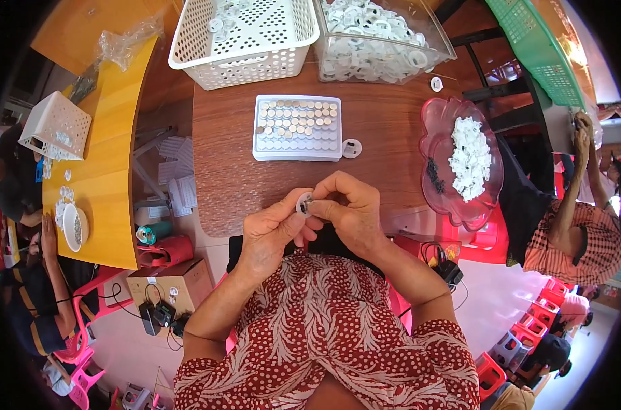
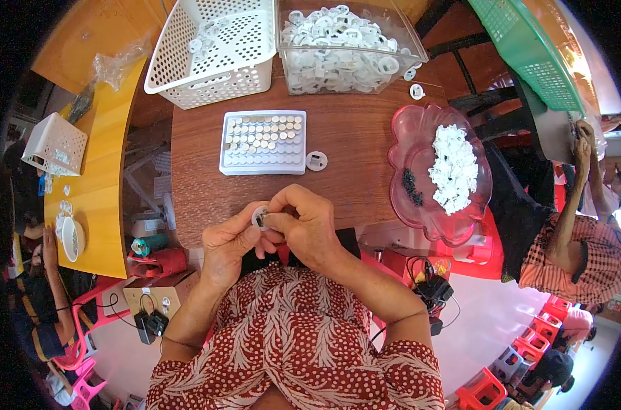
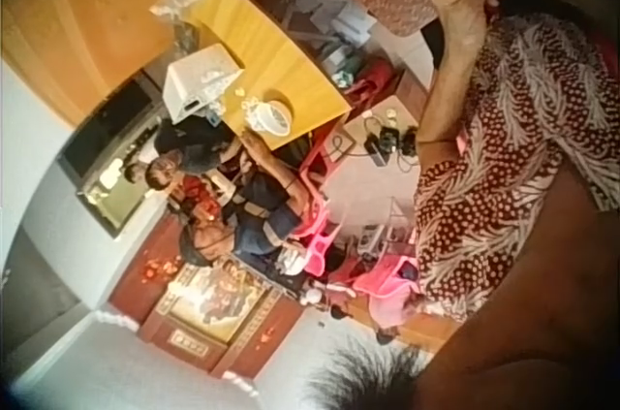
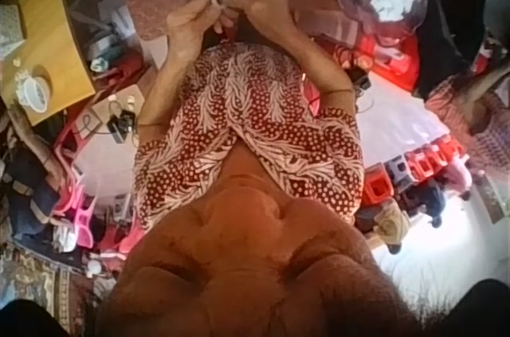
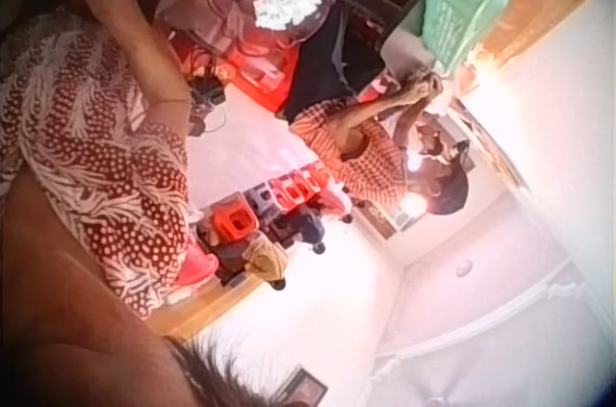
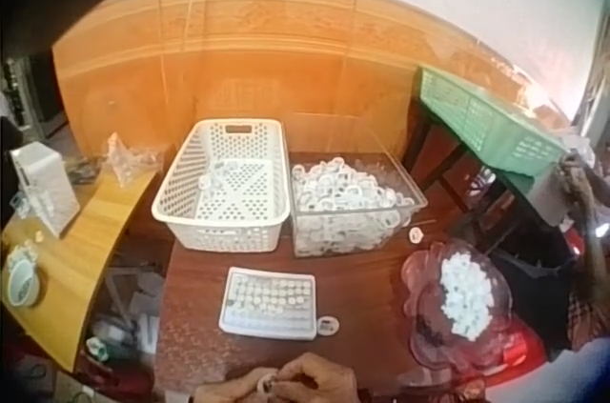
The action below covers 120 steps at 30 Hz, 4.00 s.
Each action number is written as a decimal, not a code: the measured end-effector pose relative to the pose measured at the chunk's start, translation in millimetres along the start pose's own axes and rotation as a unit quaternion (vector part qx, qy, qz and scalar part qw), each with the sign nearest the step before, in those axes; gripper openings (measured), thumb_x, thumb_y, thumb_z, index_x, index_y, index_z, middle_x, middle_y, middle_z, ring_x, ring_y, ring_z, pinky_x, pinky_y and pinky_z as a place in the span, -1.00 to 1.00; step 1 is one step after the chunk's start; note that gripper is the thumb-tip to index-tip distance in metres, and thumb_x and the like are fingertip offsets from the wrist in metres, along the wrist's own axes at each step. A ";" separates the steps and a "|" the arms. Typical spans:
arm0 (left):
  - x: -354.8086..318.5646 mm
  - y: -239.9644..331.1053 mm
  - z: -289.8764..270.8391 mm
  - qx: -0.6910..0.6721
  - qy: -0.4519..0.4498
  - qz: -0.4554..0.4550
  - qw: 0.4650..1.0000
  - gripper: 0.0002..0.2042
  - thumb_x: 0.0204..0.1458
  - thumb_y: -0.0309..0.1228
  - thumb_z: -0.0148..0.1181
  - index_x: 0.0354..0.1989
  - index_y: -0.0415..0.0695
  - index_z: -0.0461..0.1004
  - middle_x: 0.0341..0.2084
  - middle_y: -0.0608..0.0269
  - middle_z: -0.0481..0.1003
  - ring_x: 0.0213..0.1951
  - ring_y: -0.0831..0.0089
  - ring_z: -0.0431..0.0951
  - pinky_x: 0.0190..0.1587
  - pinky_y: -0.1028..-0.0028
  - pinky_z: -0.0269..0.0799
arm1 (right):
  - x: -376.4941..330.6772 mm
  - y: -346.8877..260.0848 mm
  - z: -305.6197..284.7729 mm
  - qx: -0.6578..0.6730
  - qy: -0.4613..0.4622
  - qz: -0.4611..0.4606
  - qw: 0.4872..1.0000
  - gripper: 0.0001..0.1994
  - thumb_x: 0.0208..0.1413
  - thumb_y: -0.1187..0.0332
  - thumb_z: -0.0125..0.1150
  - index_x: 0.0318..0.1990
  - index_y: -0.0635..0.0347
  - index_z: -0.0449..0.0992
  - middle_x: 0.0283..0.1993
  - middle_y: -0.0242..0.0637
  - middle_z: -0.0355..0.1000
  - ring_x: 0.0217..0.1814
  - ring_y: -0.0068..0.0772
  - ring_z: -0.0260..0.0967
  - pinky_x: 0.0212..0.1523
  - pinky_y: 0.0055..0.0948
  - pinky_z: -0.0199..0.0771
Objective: The person assembles small plastic housing units by hand, inserting metal contacts into them at a workbench.
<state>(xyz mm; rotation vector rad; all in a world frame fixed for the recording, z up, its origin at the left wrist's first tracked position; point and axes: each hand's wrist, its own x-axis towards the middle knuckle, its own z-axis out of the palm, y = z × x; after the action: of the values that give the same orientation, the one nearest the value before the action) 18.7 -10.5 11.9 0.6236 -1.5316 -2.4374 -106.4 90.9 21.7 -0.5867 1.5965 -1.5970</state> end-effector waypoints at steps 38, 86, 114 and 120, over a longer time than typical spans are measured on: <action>8.6 -3.2 -7.8 -0.060 0.014 -0.039 0.997 -0.68 0.13 -0.50 -0.03 0.06 -0.30 0.34 -0.47 0.06 0.52 -0.54 0.49 0.49 -0.53 0.62 0.36 | 7.1 -1.9 7.1 -0.095 0.040 -0.016 0.995 -0.87 -0.08 0.54 0.24 -0.36 0.28 0.42 -0.47 -0.44 0.38 -0.47 -0.75 0.25 -0.47 -0.70 0.26; 17.0 -12.3 9.0 -0.076 0.140 0.002 0.987 -0.74 0.04 -0.50 0.10 -0.14 -0.41 0.44 -0.51 0.14 0.50 -0.64 0.51 0.46 -0.68 0.64 0.31 | -9.6 25.0 11.3 0.052 0.042 -0.051 0.996 -0.87 0.07 0.61 0.07 -0.21 0.32 0.36 -0.39 -0.35 0.40 -0.42 -0.68 0.35 -0.41 -0.66 0.39; 13.9 -14.6 -0.2 -0.029 0.148 0.002 0.989 -0.74 0.05 -0.57 0.05 -0.07 -0.36 0.41 -0.63 0.14 0.49 -0.71 0.62 0.36 -0.68 0.71 0.22 | 15.8 -26.5 -53.0 -0.386 0.203 -0.357 0.826 -0.83 -0.21 0.65 0.16 -0.39 0.25 0.44 -0.48 -0.15 0.31 -0.40 -0.08 0.30 -0.44 -0.25 0.31; 15.0 -15.8 -2.4 -0.020 0.135 0.006 0.991 -0.74 0.04 -0.55 0.08 -0.08 -0.37 0.42 -0.63 0.12 0.48 -0.71 0.61 0.35 -0.68 0.70 0.21 | -23.2 -44.9 -127.0 -0.534 0.287 -0.297 0.738 -0.89 -0.17 0.59 0.20 -0.41 0.28 0.49 -0.47 -0.13 0.39 -0.40 -0.11 0.38 -0.40 -0.31 0.37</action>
<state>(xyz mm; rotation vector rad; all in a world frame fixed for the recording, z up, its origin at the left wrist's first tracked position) 7.3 -11.1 -6.8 0.8906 -1.3721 -2.2576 -201.9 182.1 57.2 -1.3995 3.0572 -1.1274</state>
